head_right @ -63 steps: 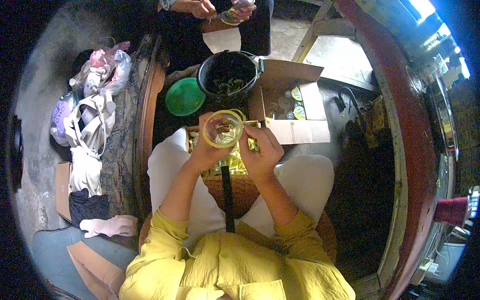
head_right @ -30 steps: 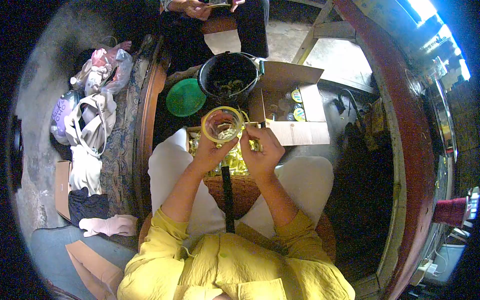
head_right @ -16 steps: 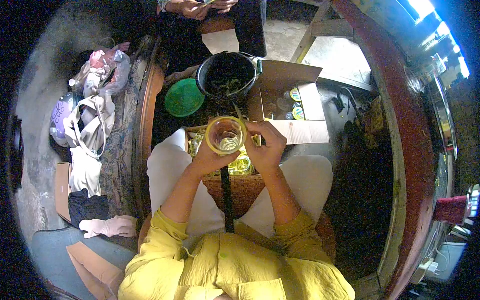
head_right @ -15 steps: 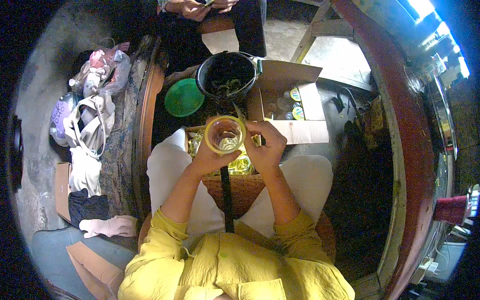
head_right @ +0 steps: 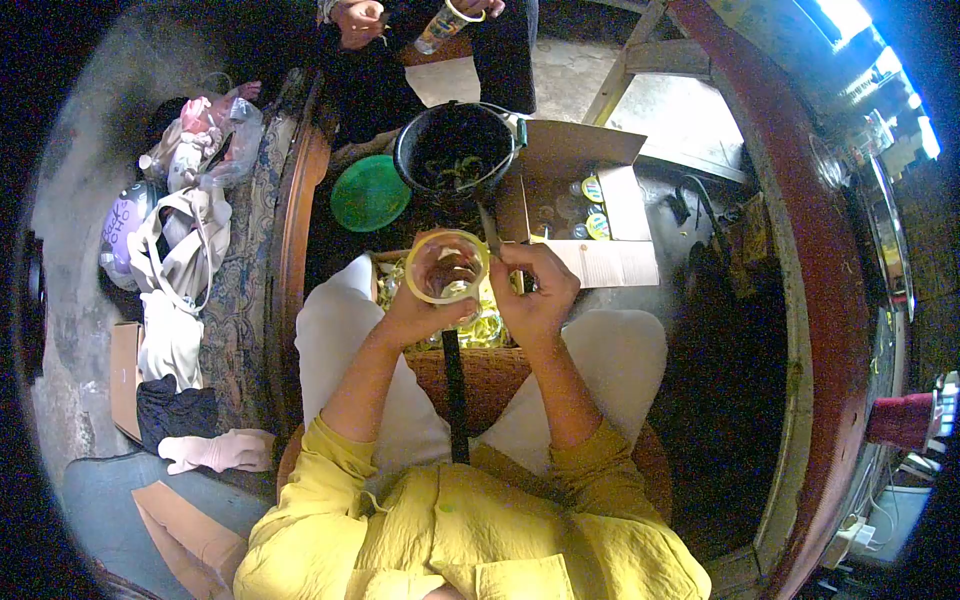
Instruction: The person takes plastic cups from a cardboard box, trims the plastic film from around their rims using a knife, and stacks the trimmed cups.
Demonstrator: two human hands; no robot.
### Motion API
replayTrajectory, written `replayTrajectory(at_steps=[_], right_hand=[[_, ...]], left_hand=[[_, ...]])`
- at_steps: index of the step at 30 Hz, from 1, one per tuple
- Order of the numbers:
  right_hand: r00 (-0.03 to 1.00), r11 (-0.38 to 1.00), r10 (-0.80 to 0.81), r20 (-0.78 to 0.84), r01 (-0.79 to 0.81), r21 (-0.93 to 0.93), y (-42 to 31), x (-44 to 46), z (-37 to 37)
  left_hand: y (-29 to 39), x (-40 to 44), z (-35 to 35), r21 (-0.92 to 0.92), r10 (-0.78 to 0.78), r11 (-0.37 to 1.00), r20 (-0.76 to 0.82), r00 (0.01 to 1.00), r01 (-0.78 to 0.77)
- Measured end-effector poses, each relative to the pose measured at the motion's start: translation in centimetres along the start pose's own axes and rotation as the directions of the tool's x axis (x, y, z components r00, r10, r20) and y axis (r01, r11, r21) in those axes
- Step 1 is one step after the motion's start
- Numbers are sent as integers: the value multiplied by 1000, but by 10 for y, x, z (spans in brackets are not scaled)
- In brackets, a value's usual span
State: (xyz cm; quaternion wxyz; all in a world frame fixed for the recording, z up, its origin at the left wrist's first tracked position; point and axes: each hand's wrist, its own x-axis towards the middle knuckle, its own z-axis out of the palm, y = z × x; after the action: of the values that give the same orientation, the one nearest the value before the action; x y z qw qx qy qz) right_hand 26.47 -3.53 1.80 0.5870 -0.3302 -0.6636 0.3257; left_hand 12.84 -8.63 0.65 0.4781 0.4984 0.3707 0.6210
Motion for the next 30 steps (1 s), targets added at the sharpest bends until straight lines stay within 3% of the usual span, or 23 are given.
replayTrajectory(at_steps=[1, 4, 15, 30], right_hand=[[1000, 1000, 25, -17, -25, 19, -3, 0, 1], [1000, 1000, 14, -27, -13, 24, -13, -2, 3], [990, 991, -112, -80, 105, -87, -18, -9, 6], [990, 981, -129, -64, 118, -154, -26, -7, 9]], left_hand=[[1, 1, 1, -78, -6, 997, -22, 1000, 5], [8, 2, -4, 53, 14, 999, -40, 999, -12], [0, 1, -1, 58, 2, 998, -62, 998, 2], [3, 1, 1, 125, -8, 992, -65, 998, 16]])
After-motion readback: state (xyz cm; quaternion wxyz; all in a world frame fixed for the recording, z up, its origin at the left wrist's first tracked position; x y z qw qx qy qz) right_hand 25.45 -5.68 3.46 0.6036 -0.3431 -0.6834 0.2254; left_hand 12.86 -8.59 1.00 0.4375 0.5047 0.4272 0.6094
